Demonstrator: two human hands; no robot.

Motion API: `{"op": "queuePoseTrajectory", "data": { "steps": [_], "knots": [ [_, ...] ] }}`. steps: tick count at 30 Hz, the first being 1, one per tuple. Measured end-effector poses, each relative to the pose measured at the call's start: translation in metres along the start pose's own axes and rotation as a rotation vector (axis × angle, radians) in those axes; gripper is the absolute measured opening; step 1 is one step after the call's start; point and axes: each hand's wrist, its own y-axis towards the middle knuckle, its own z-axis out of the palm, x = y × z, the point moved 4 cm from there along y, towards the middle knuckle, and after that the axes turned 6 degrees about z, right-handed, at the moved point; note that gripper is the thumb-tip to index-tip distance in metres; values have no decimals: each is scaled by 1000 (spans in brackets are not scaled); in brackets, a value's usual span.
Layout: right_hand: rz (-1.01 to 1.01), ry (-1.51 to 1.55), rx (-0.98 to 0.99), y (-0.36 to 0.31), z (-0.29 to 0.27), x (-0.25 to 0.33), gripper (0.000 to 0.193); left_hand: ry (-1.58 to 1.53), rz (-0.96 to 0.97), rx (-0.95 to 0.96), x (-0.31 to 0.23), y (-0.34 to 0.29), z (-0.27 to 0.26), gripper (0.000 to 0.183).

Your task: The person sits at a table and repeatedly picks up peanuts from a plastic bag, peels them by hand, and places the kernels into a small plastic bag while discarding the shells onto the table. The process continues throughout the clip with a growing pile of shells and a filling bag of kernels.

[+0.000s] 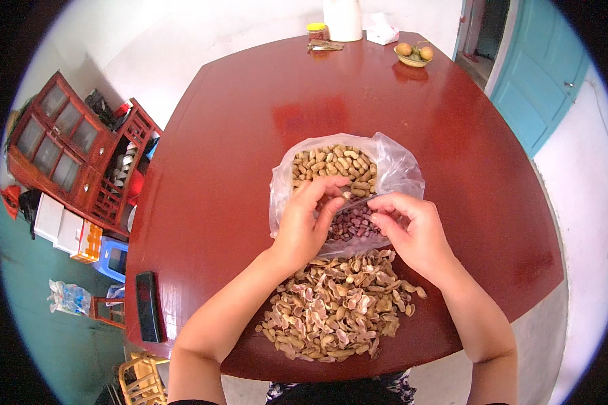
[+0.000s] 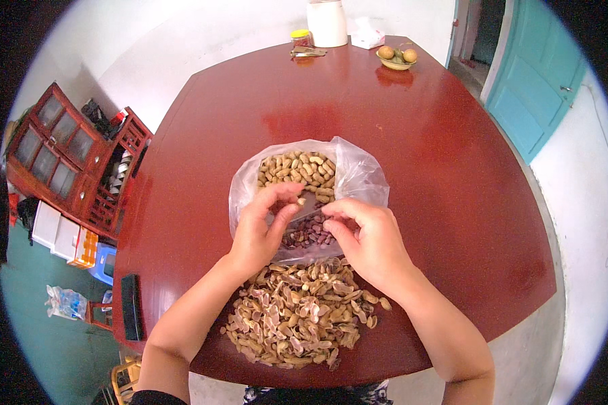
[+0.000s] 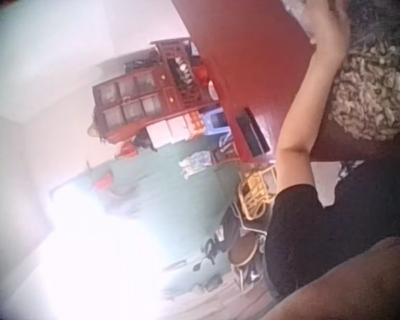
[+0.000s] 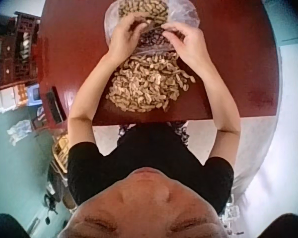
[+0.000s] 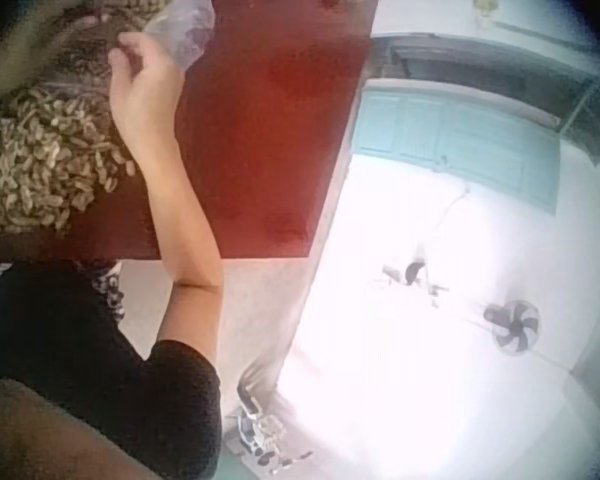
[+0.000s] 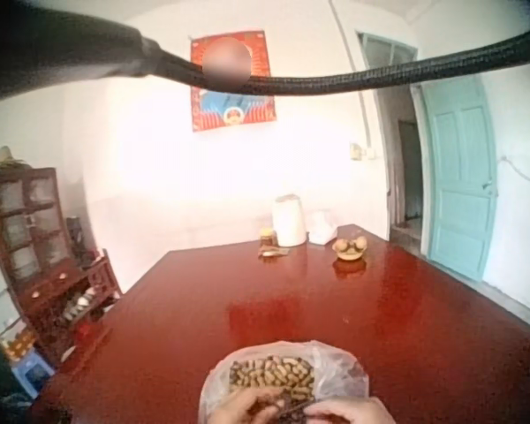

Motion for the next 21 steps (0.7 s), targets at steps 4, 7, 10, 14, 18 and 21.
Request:
{"op": "queuePoseTrajectory", "data": {
  "steps": [4,7,10,14,18,21],
  "knots": [
    [129,207,75,1,3,-3,23,-361,-152,71,-15,-1,7,38],
    [213,340,146,0,9,-3,25,-508,-241,117,-14,-7,14,36],
    [244,427,146,-1,9,-5,15,-516,-289,141,-16,-7,16,28],
    [272,561,121,1,10,-5,7,-774,-367,60,-1,-10,21,20],
    [319,544,169,1,8,-13,7,-1068,-652,28,-2,-14,18,27],
    [354,585,176,-1,8,-16,6,-893,-676,143,-9,-16,19,26]
  ]
}}
